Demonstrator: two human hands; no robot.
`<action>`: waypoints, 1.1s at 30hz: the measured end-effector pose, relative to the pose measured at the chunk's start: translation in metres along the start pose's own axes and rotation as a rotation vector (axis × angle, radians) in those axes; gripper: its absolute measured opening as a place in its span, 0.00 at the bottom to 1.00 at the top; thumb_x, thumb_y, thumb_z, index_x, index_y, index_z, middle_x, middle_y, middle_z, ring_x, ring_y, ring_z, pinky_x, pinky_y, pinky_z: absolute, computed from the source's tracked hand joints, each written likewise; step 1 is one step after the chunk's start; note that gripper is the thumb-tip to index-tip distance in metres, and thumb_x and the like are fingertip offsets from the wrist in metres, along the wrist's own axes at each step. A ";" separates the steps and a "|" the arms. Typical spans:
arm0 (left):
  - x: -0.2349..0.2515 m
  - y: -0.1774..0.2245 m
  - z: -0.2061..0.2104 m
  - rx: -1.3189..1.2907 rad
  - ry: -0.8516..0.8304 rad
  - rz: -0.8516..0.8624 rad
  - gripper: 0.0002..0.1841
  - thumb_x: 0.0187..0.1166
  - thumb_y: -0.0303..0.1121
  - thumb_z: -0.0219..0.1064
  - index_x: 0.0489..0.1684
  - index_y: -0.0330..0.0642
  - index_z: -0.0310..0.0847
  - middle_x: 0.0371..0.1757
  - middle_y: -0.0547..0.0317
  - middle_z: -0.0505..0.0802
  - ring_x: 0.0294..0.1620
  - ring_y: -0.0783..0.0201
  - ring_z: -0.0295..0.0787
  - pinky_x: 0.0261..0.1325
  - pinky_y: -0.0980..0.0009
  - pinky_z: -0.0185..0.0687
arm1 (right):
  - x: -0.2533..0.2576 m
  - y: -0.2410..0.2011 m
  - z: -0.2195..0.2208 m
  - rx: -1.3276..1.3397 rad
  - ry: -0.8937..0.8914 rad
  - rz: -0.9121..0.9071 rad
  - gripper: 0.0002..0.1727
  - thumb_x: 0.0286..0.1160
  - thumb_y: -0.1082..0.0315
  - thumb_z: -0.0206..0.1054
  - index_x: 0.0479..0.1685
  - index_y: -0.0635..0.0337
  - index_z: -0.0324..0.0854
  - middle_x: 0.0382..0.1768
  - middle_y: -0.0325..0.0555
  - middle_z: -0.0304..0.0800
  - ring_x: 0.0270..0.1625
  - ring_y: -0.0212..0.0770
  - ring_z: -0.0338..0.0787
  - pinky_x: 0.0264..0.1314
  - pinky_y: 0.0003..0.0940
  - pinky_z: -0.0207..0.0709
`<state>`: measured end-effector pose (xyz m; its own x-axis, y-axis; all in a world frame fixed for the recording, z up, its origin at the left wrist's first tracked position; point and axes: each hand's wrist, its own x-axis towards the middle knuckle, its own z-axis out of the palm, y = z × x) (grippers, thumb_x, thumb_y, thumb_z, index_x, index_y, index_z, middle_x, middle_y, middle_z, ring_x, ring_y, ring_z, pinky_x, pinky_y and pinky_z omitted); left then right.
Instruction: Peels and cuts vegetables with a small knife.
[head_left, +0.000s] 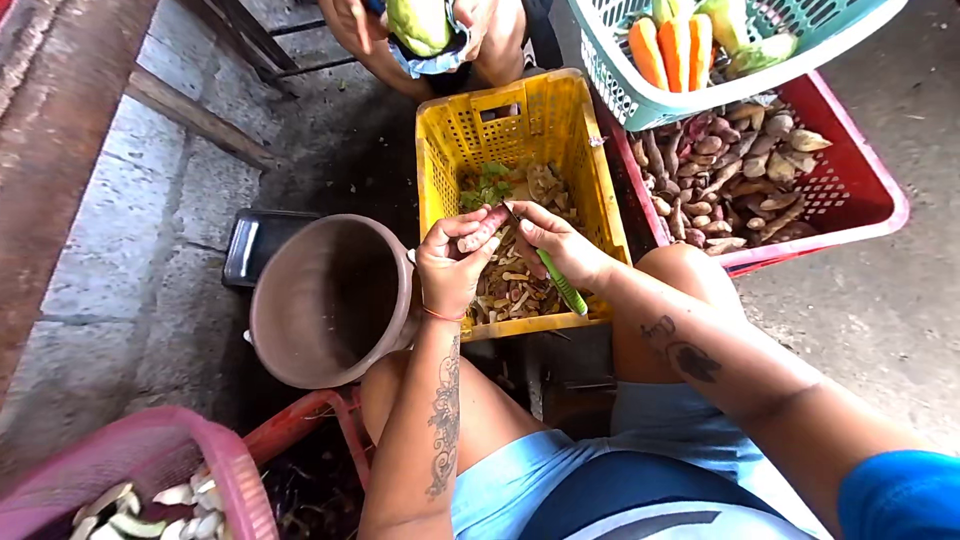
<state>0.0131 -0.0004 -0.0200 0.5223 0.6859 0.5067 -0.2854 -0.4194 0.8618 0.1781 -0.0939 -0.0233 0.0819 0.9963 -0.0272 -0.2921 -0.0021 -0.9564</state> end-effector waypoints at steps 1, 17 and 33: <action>0.000 0.000 0.000 0.023 -0.007 0.017 0.21 0.58 0.10 0.75 0.46 0.44 0.84 0.62 0.60 0.93 0.64 0.65 0.91 0.64 0.70 0.89 | 0.000 0.000 0.000 0.016 -0.001 0.004 0.22 0.93 0.64 0.40 0.81 0.52 0.66 0.22 0.33 0.69 0.16 0.27 0.70 0.18 0.20 0.68; 0.010 -0.004 0.002 -0.470 0.132 -0.311 0.14 0.80 0.19 0.63 0.59 0.43 0.80 0.47 0.57 0.96 0.49 0.62 0.95 0.58 0.64 0.92 | 0.007 0.003 0.010 0.202 0.016 0.114 0.19 0.95 0.62 0.39 0.78 0.46 0.61 0.21 0.34 0.68 0.13 0.29 0.69 0.14 0.21 0.69; 0.019 -0.001 0.015 -0.509 0.421 -0.564 0.21 0.97 0.39 0.36 0.51 0.49 0.79 0.27 0.70 0.82 0.22 0.79 0.79 0.26 0.85 0.78 | -0.011 0.008 0.029 -0.906 -0.081 -0.340 0.31 0.80 0.63 0.50 0.86 0.51 0.69 0.24 0.39 0.84 0.20 0.40 0.82 0.19 0.44 0.76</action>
<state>0.0357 0.0041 -0.0119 0.3823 0.9163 -0.1193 -0.4508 0.2976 0.8416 0.1478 -0.1024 -0.0221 -0.0496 0.9588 0.2798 0.5828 0.2553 -0.7715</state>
